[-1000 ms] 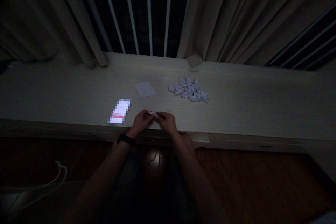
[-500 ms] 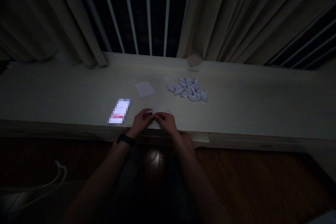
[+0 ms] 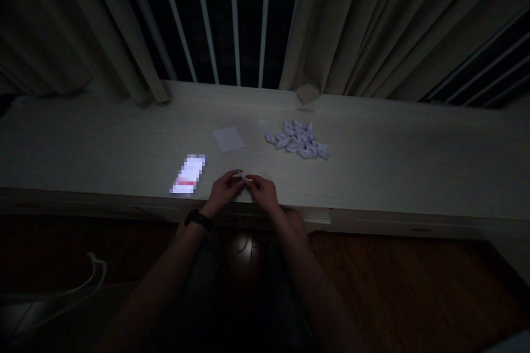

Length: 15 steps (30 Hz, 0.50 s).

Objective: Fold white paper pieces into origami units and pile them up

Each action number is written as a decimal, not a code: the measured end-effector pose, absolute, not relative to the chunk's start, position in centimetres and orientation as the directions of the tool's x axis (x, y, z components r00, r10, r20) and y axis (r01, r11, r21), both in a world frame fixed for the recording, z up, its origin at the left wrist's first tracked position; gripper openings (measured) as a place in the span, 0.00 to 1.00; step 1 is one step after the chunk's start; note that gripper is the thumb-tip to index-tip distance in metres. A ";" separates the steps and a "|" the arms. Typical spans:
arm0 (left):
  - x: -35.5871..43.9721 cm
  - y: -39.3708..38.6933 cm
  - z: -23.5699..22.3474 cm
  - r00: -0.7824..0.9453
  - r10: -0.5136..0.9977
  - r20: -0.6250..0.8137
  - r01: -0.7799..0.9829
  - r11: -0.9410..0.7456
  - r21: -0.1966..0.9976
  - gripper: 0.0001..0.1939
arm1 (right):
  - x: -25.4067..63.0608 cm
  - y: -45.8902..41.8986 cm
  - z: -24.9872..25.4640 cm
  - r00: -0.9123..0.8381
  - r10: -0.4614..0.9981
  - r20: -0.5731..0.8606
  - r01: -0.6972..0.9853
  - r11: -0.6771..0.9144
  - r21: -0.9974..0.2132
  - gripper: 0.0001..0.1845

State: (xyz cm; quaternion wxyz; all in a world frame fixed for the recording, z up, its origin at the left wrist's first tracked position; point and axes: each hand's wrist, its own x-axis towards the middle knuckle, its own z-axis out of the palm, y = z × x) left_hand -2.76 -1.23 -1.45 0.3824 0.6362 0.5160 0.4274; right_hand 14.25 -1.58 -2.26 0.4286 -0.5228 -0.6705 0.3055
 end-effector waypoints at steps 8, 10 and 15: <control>-2.9 -1.4 -1.1 0.129 0.976 0.174 0.398 -0.211 0.893 0.24 | 14.0 -1.9 -1.9 -0.086 0.948 0.306 0.483 0.308 -0.820 0.15; -2.9 -1.4 -1.1 0.124 0.976 0.178 0.422 -0.215 0.881 0.23 | 13.9 -1.9 -1.8 -0.094 0.947 0.308 0.486 0.314 -0.816 0.15; -2.9 -1.4 -0.8 0.117 0.981 0.156 0.454 -0.193 0.870 0.22 | 13.8 -2.1 -1.7 -0.130 0.939 0.318 0.528 0.337 -0.780 0.15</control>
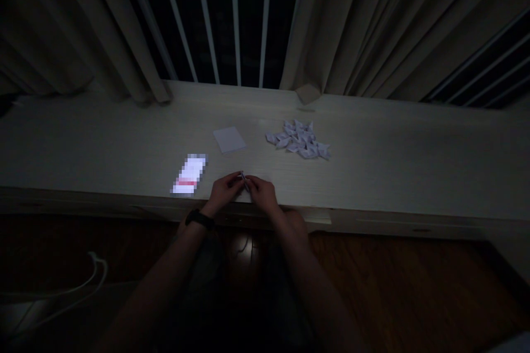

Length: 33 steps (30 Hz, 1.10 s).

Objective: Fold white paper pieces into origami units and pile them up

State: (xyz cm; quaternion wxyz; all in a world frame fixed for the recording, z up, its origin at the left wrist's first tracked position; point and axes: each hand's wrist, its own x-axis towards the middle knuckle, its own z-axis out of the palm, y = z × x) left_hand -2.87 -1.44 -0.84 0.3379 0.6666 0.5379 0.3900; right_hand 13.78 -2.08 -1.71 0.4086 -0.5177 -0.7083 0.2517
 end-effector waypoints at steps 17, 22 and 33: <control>-2.8 -1.8 0.0 0.176 0.962 0.207 0.477 -0.267 0.837 0.17 | 13.3 -2.6 -1.2 -0.037 0.944 0.327 0.553 0.292 -0.780 0.16; -2.7 -1.4 -0.1 0.131 0.982 0.136 0.422 -0.179 0.889 0.17 | 13.9 -1.5 -1.6 -0.009 0.969 0.247 0.365 0.233 -0.901 0.15; -3.0 -1.0 -0.3 0.132 0.991 0.015 0.178 -0.038 0.983 0.17 | 15.1 -0.8 -2.3 -0.080 0.980 0.184 0.214 0.197 -0.957 0.13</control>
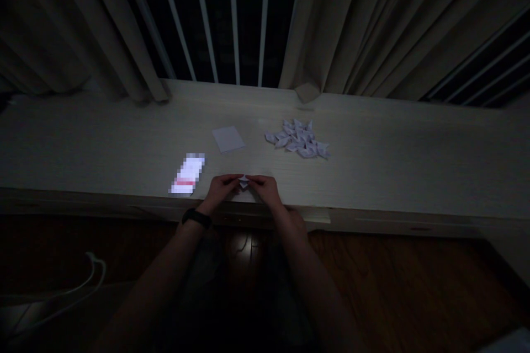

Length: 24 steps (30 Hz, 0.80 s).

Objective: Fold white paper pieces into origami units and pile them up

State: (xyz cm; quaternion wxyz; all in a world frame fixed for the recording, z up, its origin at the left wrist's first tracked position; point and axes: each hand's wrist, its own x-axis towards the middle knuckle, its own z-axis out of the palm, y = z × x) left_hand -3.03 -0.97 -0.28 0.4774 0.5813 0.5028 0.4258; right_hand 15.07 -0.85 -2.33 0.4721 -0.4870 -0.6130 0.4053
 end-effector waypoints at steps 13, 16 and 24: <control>-2.8 -1.1 -0.1 0.134 0.991 -0.020 0.138 0.001 0.990 0.22 | 14.4 -0.7 -2.1 -0.018 0.986 0.163 0.285 0.161 -0.945 0.22; -2.9 -1.0 -0.5 0.143 0.990 -0.010 0.177 -0.016 0.984 0.22 | 14.1 -0.5 -2.5 -0.027 0.990 0.138 0.288 0.140 -0.947 0.21; -3.0 -0.7 -1.0 0.181 0.981 0.069 0.378 -0.134 0.916 0.19 | 14.2 -0.3 -2.8 0.020 0.992 0.121 0.224 0.114 -0.968 0.16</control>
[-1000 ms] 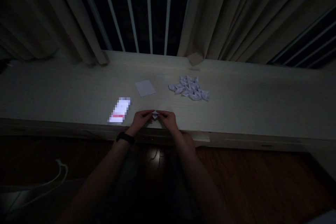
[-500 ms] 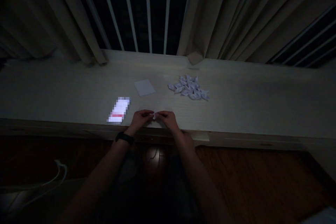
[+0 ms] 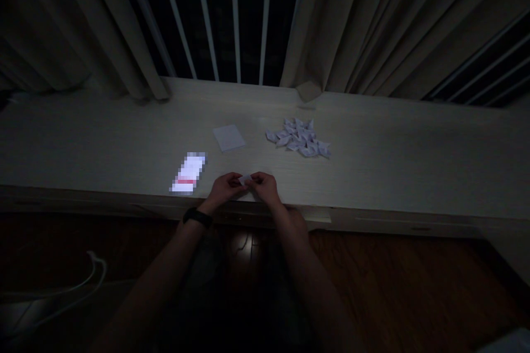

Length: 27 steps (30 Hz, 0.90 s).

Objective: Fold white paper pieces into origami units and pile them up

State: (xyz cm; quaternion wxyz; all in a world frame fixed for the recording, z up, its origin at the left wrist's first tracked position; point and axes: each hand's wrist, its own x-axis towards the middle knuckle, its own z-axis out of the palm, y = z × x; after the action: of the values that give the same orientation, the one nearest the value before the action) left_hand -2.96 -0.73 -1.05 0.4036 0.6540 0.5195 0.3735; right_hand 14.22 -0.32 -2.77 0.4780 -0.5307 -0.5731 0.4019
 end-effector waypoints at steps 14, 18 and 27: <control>-2.9 -1.0 -0.7 0.195 0.974 0.117 0.517 -0.204 0.832 0.13 | 14.2 -0.6 -2.1 0.020 0.988 0.153 0.202 0.146 -0.968 0.16; -2.7 -1.0 -0.6 0.165 0.980 0.114 0.478 -0.180 0.860 0.13 | 14.6 -0.4 -2.4 -0.007 0.990 0.139 0.152 0.138 -0.979 0.18; -3.0 -0.5 -1.1 0.120 0.992 0.033 0.233 -0.061 0.971 0.15 | 14.7 -0.4 -3.1 -0.067 0.989 0.130 0.221 0.142 -0.965 0.19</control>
State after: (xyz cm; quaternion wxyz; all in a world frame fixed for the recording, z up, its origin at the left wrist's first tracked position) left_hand -2.96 -0.51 -1.11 0.4530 0.5958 0.5142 0.4189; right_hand 14.73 -0.42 -3.10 0.4601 -0.5048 -0.5995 0.4172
